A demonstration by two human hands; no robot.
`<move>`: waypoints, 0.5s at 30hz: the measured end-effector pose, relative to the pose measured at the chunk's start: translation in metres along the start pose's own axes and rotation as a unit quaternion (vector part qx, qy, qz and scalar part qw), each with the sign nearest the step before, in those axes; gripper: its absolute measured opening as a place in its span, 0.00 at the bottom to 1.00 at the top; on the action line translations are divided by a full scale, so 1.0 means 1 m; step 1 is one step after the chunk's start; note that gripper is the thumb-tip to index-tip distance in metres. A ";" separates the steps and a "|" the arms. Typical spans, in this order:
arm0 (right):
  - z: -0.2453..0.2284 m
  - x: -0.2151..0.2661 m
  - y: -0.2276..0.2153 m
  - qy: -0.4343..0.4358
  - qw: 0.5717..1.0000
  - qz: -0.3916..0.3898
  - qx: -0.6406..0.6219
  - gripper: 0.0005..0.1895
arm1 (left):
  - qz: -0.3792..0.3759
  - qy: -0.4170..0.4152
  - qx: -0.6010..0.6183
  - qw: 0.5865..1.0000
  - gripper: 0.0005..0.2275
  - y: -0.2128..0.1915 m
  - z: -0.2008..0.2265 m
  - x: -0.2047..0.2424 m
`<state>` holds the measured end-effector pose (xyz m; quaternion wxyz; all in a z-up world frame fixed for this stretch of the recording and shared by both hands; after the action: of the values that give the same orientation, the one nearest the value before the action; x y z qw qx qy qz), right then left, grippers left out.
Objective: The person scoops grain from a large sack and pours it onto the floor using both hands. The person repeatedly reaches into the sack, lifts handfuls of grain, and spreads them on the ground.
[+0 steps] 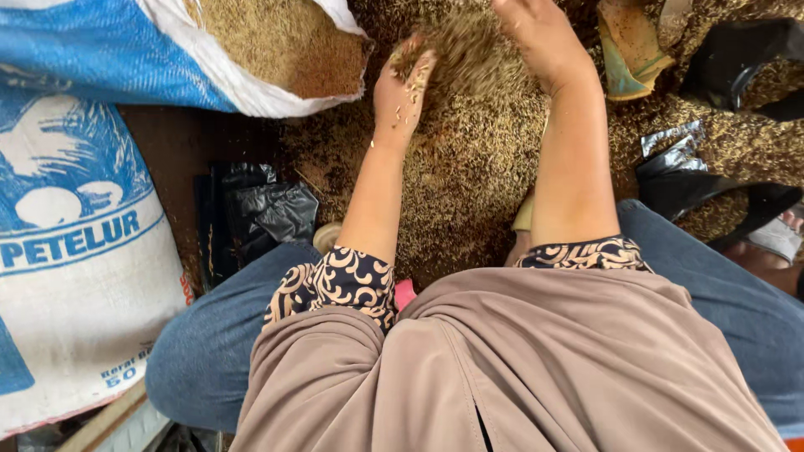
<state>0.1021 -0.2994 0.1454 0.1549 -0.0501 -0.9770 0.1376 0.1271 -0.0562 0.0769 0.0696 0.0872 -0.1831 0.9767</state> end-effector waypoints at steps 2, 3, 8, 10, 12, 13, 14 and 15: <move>0.028 0.020 -0.019 0.081 0.991 0.085 0.059 0.39 | 0.060 -0.047 0.025 0.997 0.27 -0.021 -0.024 0.029; 0.043 0.031 -0.030 0.120 0.980 0.129 0.090 0.39 | 0.075 -0.149 0.063 0.984 0.27 -0.029 -0.060 0.051; 0.143 0.081 -0.044 0.313 0.926 0.196 0.078 0.45 | 0.183 -0.285 -0.200 0.919 0.40 -0.092 -0.180 0.094; 0.180 0.089 -0.034 0.367 0.908 0.201 0.014 0.48 | 0.123 -0.291 -0.233 0.920 0.43 -0.077 -0.229 0.085; 0.200 0.087 -0.024 0.390 0.894 0.217 -0.017 0.52 | 0.098 -0.276 -0.277 0.915 0.44 -0.059 -0.258 0.070; 0.203 0.082 -0.019 0.388 0.897 0.211 -0.015 0.53 | 0.103 -0.258 -0.305 0.911 0.43 -0.047 -0.261 0.060; 0.205 0.080 -0.012 0.388 0.899 0.202 -0.012 0.55 | 0.106 -0.242 -0.333 0.905 0.43 -0.040 -0.262 0.056; 0.205 0.078 -0.006 0.389 0.901 0.194 -0.009 0.57 | 0.093 -0.260 -0.304 0.912 0.43 -0.036 -0.269 0.055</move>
<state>-0.0367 -0.3463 -0.0177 0.4922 -0.2896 -0.8112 0.1256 0.0404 0.0817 -0.1465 -0.0489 0.2949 -0.4905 0.8186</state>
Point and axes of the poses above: each hand's wrist, its own x-axis away from the middle knuckle, its own y-axis out of the palm, z = x × y, the point moved 10 cm from there along -x, towards the middle knuckle, and after that the axes turned 2 degrees about -x, right-handed, at the moved point
